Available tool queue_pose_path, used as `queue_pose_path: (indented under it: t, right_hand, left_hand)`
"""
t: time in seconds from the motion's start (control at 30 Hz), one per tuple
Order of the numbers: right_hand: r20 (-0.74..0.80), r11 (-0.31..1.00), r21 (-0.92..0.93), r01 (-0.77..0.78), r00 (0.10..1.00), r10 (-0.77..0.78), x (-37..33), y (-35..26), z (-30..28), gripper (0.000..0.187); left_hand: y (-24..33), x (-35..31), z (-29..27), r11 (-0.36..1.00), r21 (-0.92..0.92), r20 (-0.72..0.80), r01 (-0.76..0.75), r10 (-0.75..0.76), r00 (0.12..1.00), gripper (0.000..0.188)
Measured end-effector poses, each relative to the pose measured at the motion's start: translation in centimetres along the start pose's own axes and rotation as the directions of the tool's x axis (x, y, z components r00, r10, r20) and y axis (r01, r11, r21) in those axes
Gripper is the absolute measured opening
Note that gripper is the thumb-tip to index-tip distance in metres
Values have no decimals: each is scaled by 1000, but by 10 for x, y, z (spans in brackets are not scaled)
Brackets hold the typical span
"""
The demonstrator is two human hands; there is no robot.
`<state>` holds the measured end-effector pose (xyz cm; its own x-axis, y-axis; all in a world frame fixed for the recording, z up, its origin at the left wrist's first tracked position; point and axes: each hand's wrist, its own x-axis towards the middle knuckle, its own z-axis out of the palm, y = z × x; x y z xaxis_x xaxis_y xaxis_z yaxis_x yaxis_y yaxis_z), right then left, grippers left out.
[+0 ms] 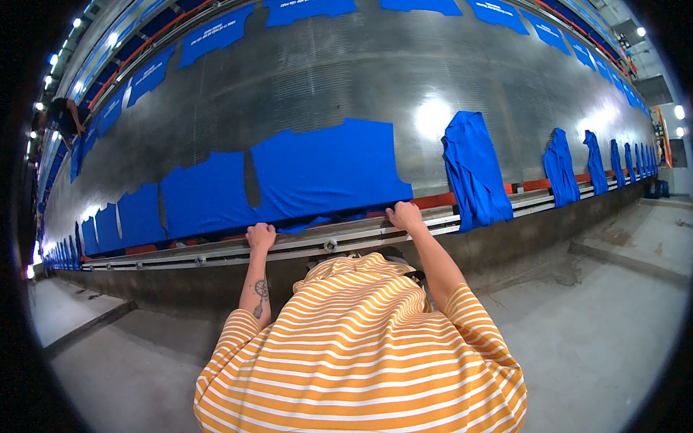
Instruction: The person repeatedly picks up blue fabric pieces from a metal rail, unfolds them, and folds them into smaller rectangles. The folded pieces are placed back on the rail in a neat row. The task is performed by hand without tools.
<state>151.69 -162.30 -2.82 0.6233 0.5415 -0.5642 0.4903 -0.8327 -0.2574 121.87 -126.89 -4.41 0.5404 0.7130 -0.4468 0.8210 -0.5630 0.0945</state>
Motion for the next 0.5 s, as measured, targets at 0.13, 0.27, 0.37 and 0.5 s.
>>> queue_pose_path:
  t: [0.13, 0.27, 0.37, 0.5]
  right_hand:
    - [-474, 948, 305, -93, 849, 236, -9, 13, -2, 24]
    - [-85, 143, 990, 13, 855, 511, 6, 30, 11, 13]
    - [85, -202, 979, 7, 892, 444, 9, 31, 8, 16]
    - [9, 199, 973, -119, 877, 480, 3, 37, -2, 13]
  left_hand:
    - [-35, 1, 10, 740, -655, -235, 154, -392, 889, 17]
    - [-18, 8, 16, -99, -987, 151, 124, -355, 922, 22]
    - [-22, 8, 17, 111, -984, 97, 137, -302, 948, 16]
    - [-39, 4, 15, 458, -889, -78, 20, -193, 978, 16]
